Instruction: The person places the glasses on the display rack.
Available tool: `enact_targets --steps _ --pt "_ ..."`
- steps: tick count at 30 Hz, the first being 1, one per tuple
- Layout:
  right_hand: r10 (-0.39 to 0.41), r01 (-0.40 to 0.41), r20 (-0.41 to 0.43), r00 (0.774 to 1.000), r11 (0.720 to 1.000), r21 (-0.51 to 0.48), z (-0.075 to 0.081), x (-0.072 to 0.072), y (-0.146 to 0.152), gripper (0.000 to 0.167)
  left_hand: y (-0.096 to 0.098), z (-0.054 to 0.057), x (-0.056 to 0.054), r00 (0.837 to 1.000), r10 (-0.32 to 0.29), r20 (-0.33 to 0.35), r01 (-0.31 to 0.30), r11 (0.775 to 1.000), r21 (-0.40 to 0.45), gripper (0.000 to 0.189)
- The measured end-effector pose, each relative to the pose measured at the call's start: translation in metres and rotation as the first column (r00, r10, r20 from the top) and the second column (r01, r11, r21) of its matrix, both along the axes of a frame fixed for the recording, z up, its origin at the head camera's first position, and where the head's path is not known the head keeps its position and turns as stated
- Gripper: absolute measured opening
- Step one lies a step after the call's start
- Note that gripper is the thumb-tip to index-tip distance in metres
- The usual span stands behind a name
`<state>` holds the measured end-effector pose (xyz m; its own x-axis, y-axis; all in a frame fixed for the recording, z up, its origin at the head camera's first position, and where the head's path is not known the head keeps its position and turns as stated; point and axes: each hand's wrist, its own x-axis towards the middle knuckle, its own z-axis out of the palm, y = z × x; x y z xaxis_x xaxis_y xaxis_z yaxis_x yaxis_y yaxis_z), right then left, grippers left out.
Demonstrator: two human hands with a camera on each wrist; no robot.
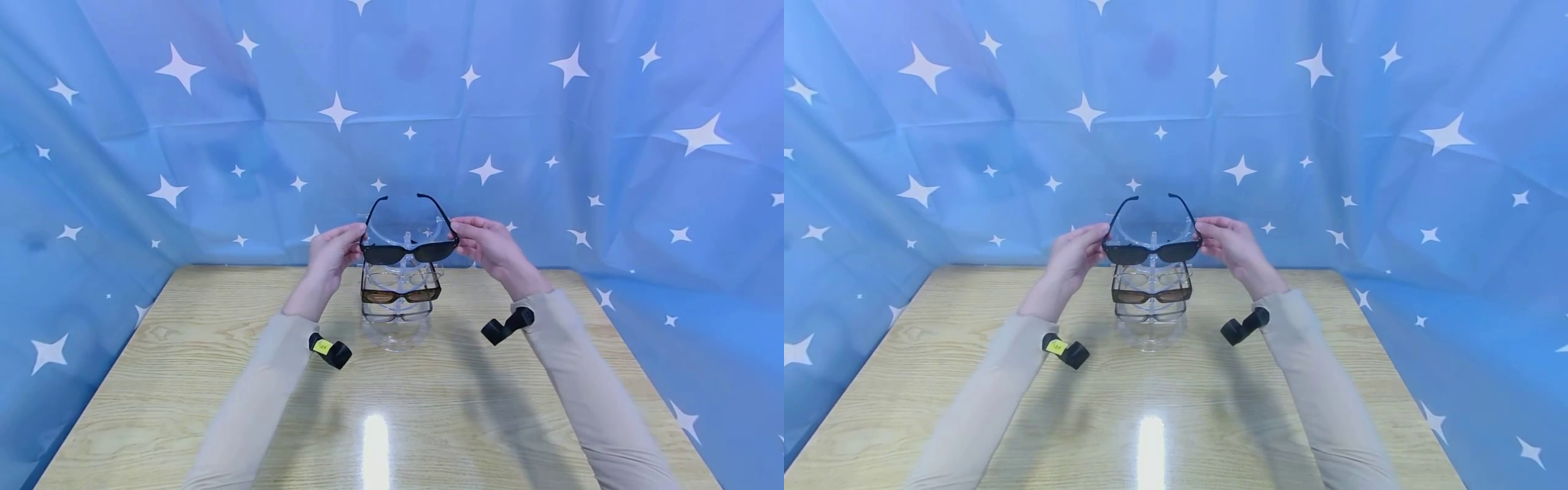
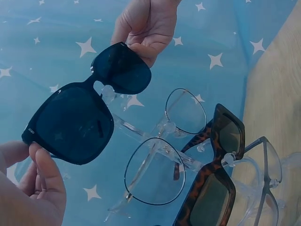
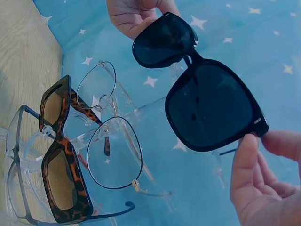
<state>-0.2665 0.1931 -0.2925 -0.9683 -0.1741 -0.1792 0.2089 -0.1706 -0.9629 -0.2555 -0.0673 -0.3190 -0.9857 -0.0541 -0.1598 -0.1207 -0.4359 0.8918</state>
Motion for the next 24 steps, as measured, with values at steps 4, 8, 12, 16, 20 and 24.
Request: enact_targets --steps 4,8,12,16,20,24 --pt "-0.013 0.013 0.008 1.000 0.999 -0.031 -0.003 -0.003 0.000 0.014 0.002 -0.003 -0.004 1.000 0.025 0.007 -0.025 1.000 -0.018 0.009" --pt "-0.028 0.028 0.010 1.000 0.999 -0.032 -0.006 -0.005 0.000 0.010 0.003 -0.007 -0.006 0.999 0.035 0.015 -0.034 0.999 -0.043 0.006" --pt "-0.045 0.045 0.009 0.999 0.999 -0.030 -0.008 -0.006 -0.002 0.008 0.003 -0.010 -0.007 0.999 0.041 0.020 -0.040 0.998 -0.054 0.005" --pt "-0.044 0.044 0.007 0.999 0.998 -0.035 -0.010 -0.007 -0.001 0.006 0.004 -0.010 -0.009 0.999 0.048 0.022 -0.047 0.998 -0.048 0.004" --pt "-0.041 0.042 0.008 0.999 0.999 -0.024 -0.011 -0.007 -0.001 0.008 0.005 -0.009 -0.010 0.999 0.043 0.027 -0.042 0.998 -0.043 0.005" --pt "-0.047 0.047 0.018 0.999 0.999 -0.015 -0.011 -0.007 -0.001 0.011 0.004 -0.009 -0.011 0.999 0.032 0.028 -0.031 0.999 -0.042 0.007"
